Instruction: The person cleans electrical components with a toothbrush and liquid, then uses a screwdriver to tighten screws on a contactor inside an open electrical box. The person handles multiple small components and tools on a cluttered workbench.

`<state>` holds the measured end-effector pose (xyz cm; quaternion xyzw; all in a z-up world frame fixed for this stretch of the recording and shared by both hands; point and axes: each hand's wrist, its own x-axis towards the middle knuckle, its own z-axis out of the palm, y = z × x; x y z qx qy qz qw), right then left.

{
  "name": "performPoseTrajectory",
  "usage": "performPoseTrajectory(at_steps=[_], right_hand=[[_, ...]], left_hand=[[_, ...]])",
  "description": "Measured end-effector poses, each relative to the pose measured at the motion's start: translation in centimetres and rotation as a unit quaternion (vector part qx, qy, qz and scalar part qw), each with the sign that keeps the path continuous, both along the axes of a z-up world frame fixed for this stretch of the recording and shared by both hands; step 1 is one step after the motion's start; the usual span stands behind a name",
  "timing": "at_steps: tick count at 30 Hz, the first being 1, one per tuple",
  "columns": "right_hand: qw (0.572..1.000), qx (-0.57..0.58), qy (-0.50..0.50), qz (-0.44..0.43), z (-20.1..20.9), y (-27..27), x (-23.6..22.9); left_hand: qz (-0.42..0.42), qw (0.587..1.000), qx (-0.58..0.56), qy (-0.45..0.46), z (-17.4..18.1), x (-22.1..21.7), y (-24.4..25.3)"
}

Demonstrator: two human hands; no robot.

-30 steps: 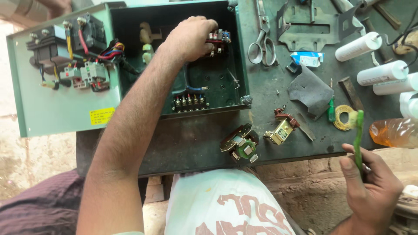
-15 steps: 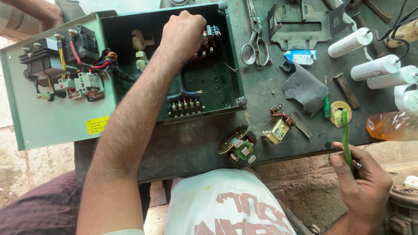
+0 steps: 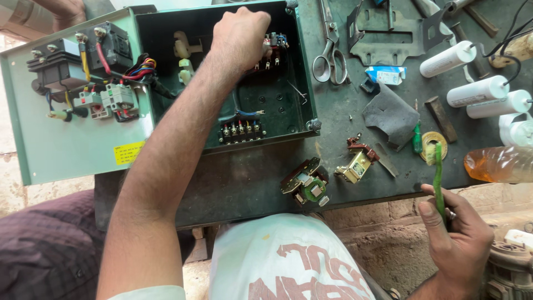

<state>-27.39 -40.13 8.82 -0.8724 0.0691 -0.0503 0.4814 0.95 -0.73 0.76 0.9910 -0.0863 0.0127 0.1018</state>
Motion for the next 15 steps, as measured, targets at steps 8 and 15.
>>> performPoseTrajectory(at_steps=[8,15], right_hand=[[0.998,0.050,-0.001,-0.031,-0.7,0.2,-1.1],[0.997,0.072,0.020,0.005,-2.5,-0.8,-1.7]], left_hand=[[-0.079,0.979,-0.087,-0.166,11.2,-9.1,1.0],[-0.078,0.981,-0.175,-0.012,14.5,-22.0,-1.5]])
